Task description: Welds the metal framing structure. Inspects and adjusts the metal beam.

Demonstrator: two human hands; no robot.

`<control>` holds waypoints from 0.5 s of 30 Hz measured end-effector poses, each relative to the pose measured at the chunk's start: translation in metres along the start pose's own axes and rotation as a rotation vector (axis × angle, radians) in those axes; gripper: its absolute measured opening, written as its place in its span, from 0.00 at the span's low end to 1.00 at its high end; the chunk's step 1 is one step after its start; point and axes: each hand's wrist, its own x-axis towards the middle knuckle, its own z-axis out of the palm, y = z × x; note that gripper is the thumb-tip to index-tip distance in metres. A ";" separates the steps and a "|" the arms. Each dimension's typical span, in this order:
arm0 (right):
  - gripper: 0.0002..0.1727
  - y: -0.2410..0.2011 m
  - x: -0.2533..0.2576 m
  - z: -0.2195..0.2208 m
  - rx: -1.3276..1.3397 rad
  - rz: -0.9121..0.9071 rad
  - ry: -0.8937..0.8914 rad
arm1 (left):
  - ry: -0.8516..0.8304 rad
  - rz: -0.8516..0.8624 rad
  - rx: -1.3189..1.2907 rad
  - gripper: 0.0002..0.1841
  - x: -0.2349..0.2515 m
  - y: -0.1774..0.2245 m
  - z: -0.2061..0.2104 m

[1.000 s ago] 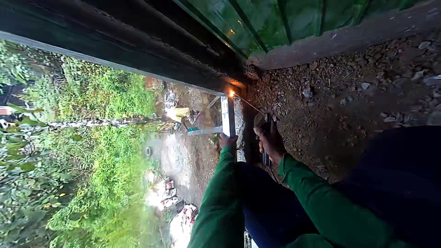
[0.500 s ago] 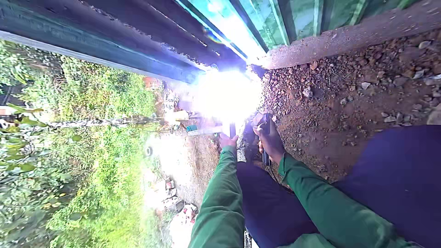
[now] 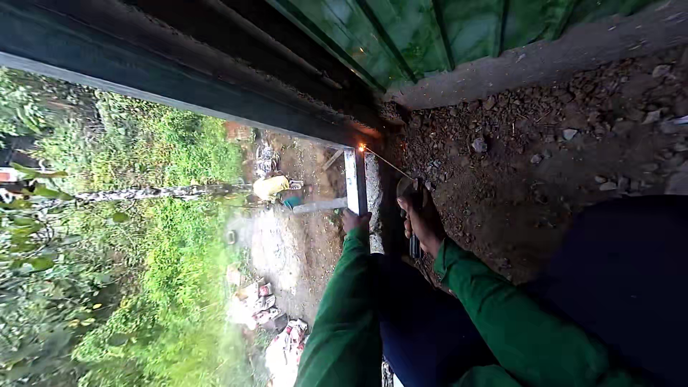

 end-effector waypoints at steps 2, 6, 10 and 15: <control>0.48 0.001 0.000 0.000 0.012 0.010 0.004 | -0.004 0.009 -0.003 0.57 0.002 -0.002 0.001; 0.51 0.002 0.001 0.001 0.017 0.026 0.005 | 0.002 0.016 -0.034 0.57 0.009 -0.009 0.006; 0.50 0.001 0.001 0.001 0.014 0.035 -0.001 | -0.002 -0.005 -0.016 0.56 0.005 -0.003 0.003; 0.49 0.002 0.003 0.001 0.023 0.024 -0.019 | 0.006 -0.033 -0.042 0.55 -0.002 0.004 0.000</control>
